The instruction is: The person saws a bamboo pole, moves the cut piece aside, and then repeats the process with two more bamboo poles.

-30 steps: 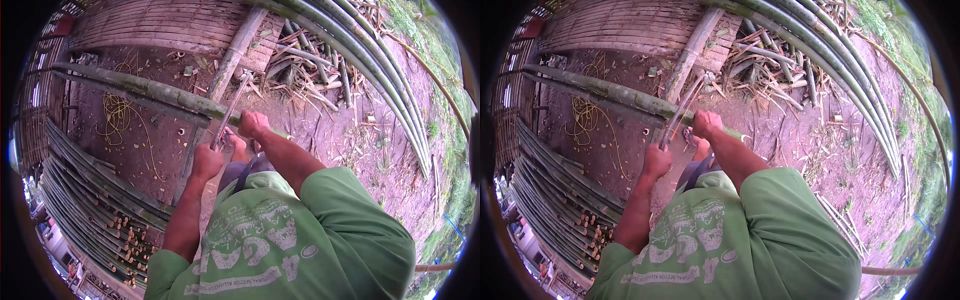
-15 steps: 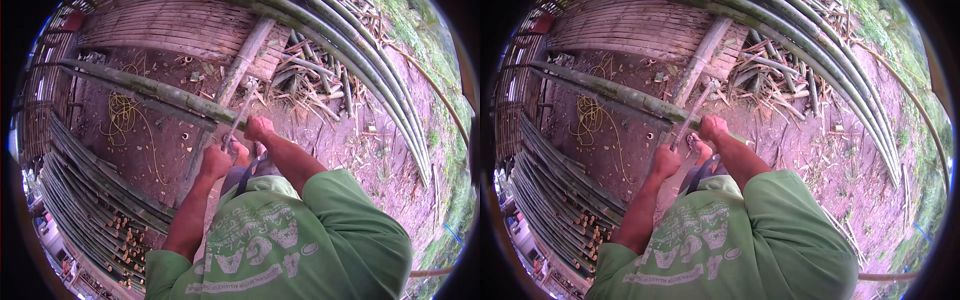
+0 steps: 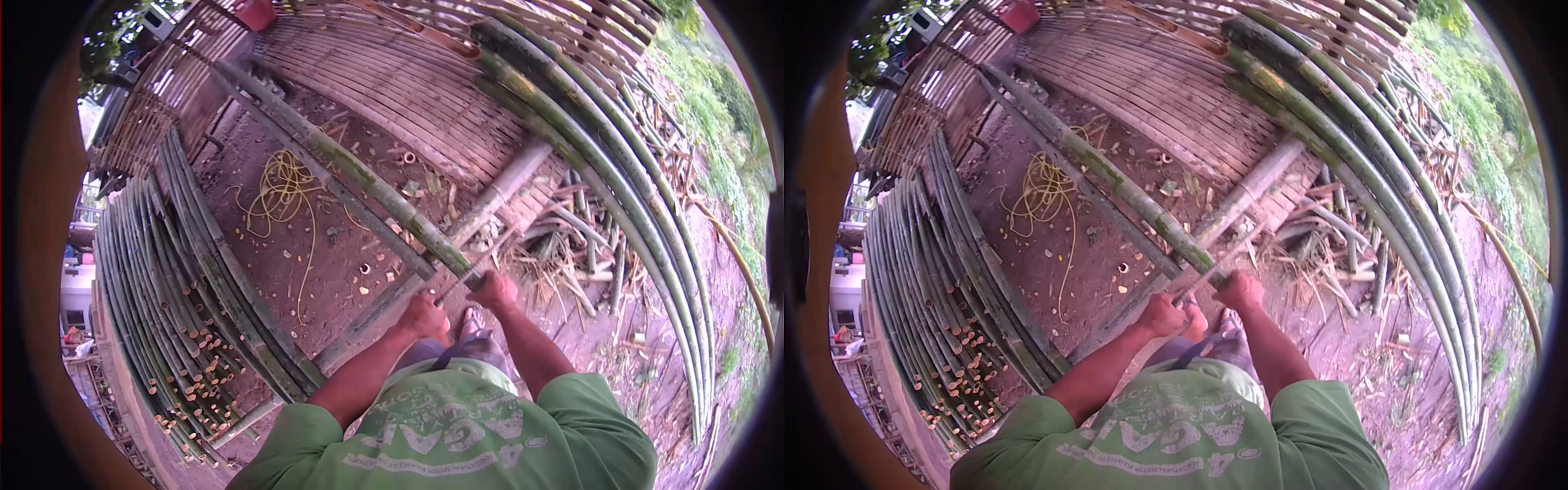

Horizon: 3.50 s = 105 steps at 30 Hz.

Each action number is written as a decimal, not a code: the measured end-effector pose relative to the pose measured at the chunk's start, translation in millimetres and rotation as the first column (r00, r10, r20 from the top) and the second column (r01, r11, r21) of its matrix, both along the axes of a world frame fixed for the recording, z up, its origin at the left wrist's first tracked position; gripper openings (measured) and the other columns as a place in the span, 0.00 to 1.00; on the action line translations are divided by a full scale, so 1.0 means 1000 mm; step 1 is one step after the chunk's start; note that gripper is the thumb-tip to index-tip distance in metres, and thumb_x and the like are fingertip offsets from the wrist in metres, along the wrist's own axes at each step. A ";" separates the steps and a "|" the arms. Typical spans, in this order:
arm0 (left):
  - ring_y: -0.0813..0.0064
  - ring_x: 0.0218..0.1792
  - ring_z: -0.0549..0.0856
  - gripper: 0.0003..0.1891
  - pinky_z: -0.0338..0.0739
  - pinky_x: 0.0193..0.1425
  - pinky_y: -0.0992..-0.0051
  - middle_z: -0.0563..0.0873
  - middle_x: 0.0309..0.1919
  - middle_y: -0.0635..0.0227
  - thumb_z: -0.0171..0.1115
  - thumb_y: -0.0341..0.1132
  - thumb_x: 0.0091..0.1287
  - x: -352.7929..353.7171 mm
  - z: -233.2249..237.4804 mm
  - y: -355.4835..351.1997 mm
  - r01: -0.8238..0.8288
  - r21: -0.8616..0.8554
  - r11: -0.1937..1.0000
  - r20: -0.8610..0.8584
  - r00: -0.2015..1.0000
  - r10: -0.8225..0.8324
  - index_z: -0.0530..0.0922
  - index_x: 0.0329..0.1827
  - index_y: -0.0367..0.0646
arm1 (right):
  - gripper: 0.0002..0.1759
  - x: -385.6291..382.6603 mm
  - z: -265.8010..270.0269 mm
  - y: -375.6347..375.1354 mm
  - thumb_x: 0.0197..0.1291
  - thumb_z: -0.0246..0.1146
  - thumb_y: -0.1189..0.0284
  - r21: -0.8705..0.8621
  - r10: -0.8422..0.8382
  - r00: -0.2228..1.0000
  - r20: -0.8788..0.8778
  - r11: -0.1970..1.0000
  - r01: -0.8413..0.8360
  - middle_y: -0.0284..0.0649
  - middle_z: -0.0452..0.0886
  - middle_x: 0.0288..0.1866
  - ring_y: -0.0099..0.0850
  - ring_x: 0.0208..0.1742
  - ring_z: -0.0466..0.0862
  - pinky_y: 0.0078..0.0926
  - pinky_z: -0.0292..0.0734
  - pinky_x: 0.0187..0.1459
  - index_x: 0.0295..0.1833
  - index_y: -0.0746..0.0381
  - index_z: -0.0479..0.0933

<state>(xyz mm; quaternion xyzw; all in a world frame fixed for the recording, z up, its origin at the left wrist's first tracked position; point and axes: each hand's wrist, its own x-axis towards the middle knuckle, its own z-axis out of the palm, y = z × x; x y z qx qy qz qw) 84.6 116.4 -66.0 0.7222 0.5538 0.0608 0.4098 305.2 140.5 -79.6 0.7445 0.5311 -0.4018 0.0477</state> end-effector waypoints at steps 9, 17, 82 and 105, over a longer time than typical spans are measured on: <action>0.44 0.30 0.83 0.08 0.76 0.35 0.56 0.81 0.24 0.44 0.58 0.30 0.56 -0.020 0.134 -0.018 -0.057 -0.191 0.980 -0.164 0.986 0.025 0.79 0.34 0.34 | 0.17 -0.019 -0.008 -0.022 0.53 0.63 0.71 -0.013 0.020 0.999 -0.037 1.000 -0.021 0.53 0.84 0.44 0.48 0.47 0.85 0.42 0.80 0.47 0.48 0.63 0.72; 0.48 0.21 0.79 0.05 0.72 0.28 0.60 0.76 0.17 0.48 0.56 0.29 0.54 -0.050 0.193 -0.038 -0.063 -0.249 0.966 -0.284 0.959 -0.011 0.75 0.28 0.34 | 0.16 -0.023 -0.012 -0.030 0.54 0.61 0.71 -0.025 -0.028 0.996 -0.085 0.999 0.026 0.54 0.84 0.44 0.48 0.48 0.85 0.43 0.81 0.48 0.48 0.65 0.73; 0.79 0.18 0.68 0.11 0.67 0.24 0.70 0.69 0.14 0.66 0.62 0.29 0.54 -0.012 -0.008 0.000 -0.005 0.035 0.999 0.268 0.963 -0.005 0.67 0.20 0.43 | 0.35 0.006 -0.025 -0.006 0.27 0.74 0.59 -0.169 0.013 0.957 -0.291 0.983 -0.064 0.51 0.84 0.42 0.44 0.45 0.85 0.40 0.80 0.48 0.46 0.64 0.80; 0.68 0.17 0.75 0.06 0.69 0.25 0.63 0.75 0.17 0.50 0.57 0.29 0.56 -0.010 0.083 -0.001 -0.005 -0.097 0.995 -0.021 1.000 0.003 0.74 0.27 0.33 | 0.19 -0.021 -0.010 -0.032 0.47 0.65 0.71 -0.057 -0.072 0.997 -0.016 0.996 0.071 0.53 0.84 0.42 0.49 0.47 0.85 0.43 0.79 0.49 0.48 0.62 0.74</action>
